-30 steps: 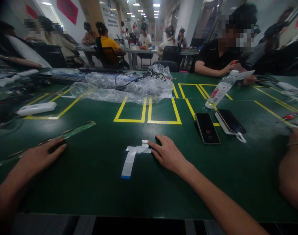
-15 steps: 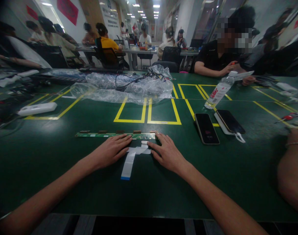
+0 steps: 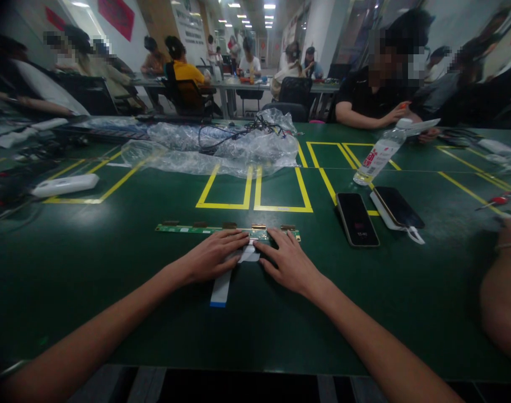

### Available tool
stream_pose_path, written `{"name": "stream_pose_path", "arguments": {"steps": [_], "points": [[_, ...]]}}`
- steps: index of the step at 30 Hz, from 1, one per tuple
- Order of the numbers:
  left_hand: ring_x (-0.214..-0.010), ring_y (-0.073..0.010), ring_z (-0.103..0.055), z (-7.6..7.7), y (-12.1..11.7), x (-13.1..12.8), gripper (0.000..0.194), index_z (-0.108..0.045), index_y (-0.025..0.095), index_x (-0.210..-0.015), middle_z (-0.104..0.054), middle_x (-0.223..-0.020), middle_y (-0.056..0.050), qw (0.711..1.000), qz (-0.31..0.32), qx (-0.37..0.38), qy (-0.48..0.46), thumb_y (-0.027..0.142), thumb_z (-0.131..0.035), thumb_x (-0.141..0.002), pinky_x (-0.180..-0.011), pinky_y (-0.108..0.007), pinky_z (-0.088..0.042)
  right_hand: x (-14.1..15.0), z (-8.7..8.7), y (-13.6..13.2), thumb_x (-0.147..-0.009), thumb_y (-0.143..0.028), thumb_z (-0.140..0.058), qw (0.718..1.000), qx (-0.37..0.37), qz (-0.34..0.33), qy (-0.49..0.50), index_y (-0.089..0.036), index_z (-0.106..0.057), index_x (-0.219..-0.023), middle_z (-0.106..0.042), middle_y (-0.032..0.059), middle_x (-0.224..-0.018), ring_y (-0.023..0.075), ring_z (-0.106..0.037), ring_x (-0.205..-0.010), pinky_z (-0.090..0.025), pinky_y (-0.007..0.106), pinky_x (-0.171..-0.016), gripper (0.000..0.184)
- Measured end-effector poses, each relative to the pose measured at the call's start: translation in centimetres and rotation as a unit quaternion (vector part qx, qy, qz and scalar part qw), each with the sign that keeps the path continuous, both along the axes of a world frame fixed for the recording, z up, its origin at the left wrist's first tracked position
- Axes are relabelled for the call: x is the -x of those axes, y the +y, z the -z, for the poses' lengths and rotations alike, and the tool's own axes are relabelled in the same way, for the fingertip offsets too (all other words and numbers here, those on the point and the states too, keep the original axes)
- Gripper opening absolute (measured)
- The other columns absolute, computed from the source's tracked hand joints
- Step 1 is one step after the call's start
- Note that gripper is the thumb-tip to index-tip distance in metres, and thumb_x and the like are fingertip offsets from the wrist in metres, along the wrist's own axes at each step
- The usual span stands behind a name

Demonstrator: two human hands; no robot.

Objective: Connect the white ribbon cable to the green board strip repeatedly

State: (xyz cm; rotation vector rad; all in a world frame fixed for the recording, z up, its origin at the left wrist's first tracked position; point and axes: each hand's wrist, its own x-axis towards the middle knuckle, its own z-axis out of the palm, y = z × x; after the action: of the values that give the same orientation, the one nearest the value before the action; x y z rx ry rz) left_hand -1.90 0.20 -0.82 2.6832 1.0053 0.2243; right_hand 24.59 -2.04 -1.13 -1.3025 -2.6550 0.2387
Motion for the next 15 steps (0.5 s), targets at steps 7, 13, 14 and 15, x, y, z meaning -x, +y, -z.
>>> {"name": "stream_pose_path", "arguments": {"steps": [7, 13, 14, 15], "points": [[-0.149, -0.0261, -0.033, -0.1, 0.3, 1.2, 0.050, -0.046, 0.023, -0.149, -0.039, -0.159, -0.011, 0.999, 0.033, 0.028, -0.032, 0.030, -0.050, -0.100, -0.121, -0.049, -0.029, -0.1, 0.3, 0.1, -0.100, -0.040, -0.051, 1.000, 0.003, 0.004, 0.005, -0.035, -0.044, -0.151, -0.034, 0.0114, -0.161, 0.0353, -0.029, -0.148, -0.026, 0.063, -0.116, 0.052], [-0.147, -0.0273, -0.037, 0.2, 0.4, 1.3, 0.048, -0.050, 0.022, -0.146, -0.041, -0.157, -0.012, 0.998, 0.036, 0.017, -0.045, 0.030, -0.051, -0.099, -0.120, -0.051, -0.031, -0.3, 0.3, 0.1, -0.099, -0.040, -0.052, 1.000, 0.010, 0.003, 0.005, -0.034, -0.041, -0.153, -0.033, 0.0126, -0.162, 0.0363, -0.029, -0.148, -0.028, 0.063, -0.116, 0.055], [-0.147, -0.0276, -0.037, 0.2, 0.4, 1.3, 0.048, -0.051, 0.022, -0.146, -0.041, -0.157, -0.012, 0.998, 0.036, 0.013, -0.045, 0.030, -0.052, -0.099, -0.120, -0.051, -0.032, -0.3, 0.3, 0.1, -0.099, -0.040, -0.052, 1.000, 0.010, 0.003, 0.011, -0.034, -0.042, -0.152, -0.033, 0.0121, -0.162, 0.0362, -0.029, -0.148, -0.028, 0.063, -0.116, 0.054], [-0.146, -0.0278, -0.037, 0.2, 0.4, 1.3, 0.048, -0.051, 0.022, -0.145, -0.042, -0.157, -0.012, 0.998, 0.036, 0.010, -0.046, 0.030, -0.053, -0.098, -0.120, -0.051, -0.032, -0.4, 0.4, 0.2, -0.099, -0.040, -0.052, 1.000, 0.012, 0.002, 0.017, -0.034, -0.043, -0.152, -0.034, 0.0115, -0.162, 0.0359, -0.029, -0.148, -0.028, 0.063, -0.116, 0.054]]}}
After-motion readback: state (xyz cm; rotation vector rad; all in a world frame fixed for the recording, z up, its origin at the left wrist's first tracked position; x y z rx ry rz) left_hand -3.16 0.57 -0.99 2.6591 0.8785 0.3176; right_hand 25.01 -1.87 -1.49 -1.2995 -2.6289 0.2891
